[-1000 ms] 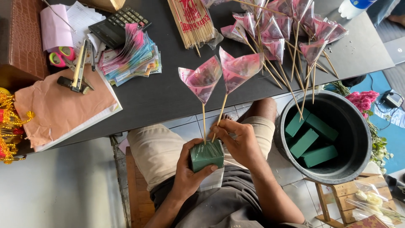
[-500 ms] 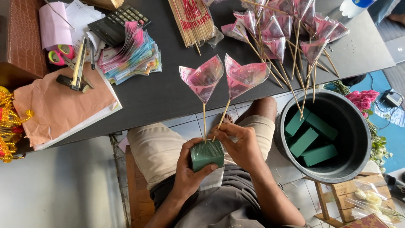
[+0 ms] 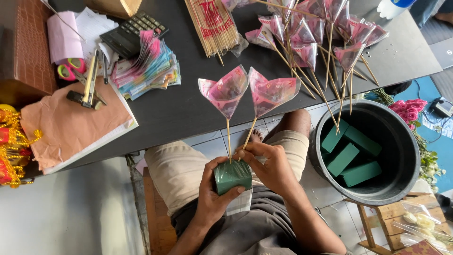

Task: The person inserts multiple skewers topped with folded banknotes into a small green foam block held in the left hand. The person repeatedly picks up prepared skewers from the table and places them into the foam to form a bouquet-like arrangement.

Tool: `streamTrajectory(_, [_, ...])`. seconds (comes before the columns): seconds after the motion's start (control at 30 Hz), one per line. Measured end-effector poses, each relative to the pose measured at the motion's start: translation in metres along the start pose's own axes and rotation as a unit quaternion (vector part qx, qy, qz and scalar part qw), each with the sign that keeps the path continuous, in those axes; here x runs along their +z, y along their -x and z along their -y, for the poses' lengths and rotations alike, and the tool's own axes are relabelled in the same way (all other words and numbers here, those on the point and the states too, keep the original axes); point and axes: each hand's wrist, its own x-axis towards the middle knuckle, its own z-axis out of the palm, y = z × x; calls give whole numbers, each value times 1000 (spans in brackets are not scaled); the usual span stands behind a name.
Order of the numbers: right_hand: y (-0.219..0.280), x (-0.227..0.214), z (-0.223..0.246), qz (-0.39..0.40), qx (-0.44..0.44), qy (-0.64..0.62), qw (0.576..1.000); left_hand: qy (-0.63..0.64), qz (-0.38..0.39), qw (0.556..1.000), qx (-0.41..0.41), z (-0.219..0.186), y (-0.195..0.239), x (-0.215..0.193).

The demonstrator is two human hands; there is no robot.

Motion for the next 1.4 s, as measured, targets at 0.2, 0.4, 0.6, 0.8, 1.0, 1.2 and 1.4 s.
streamTrajectory(0.2, [0, 2, -1, -11, -16, -19, 1000, -13, -10, 1000, 1, 2, -1, -3])
streamTrajectory(0.4, [1, 2, -1, -18, -34, 6, 999, -15, -13, 1000, -10, 7, 1, -5])
streamTrajectory(0.6, [0, 1, 0, -9, -44, 9, 999, -7, -9, 1000, -6, 6, 0, -3])
streamTrajectory(0.8, [1, 2, -6, -14, -41, 15, 999, -31, -22, 999, -10, 10, 1, -5])
streamTrajectory(1.0, [1, 2, -11, -6, -30, 11, 999, -53, -27, 998, -20, 10, 0, -6])
streamTrajectory(1.2, [2, 0, -2, -9, -9, 10, 1000, -67, -30, 997, -25, 8, 0, -6])
streamTrajectory(1.4, [1, -12, -14, -9, -54, 24, 998, -71, -45, 996, -29, 8, -1, -9])
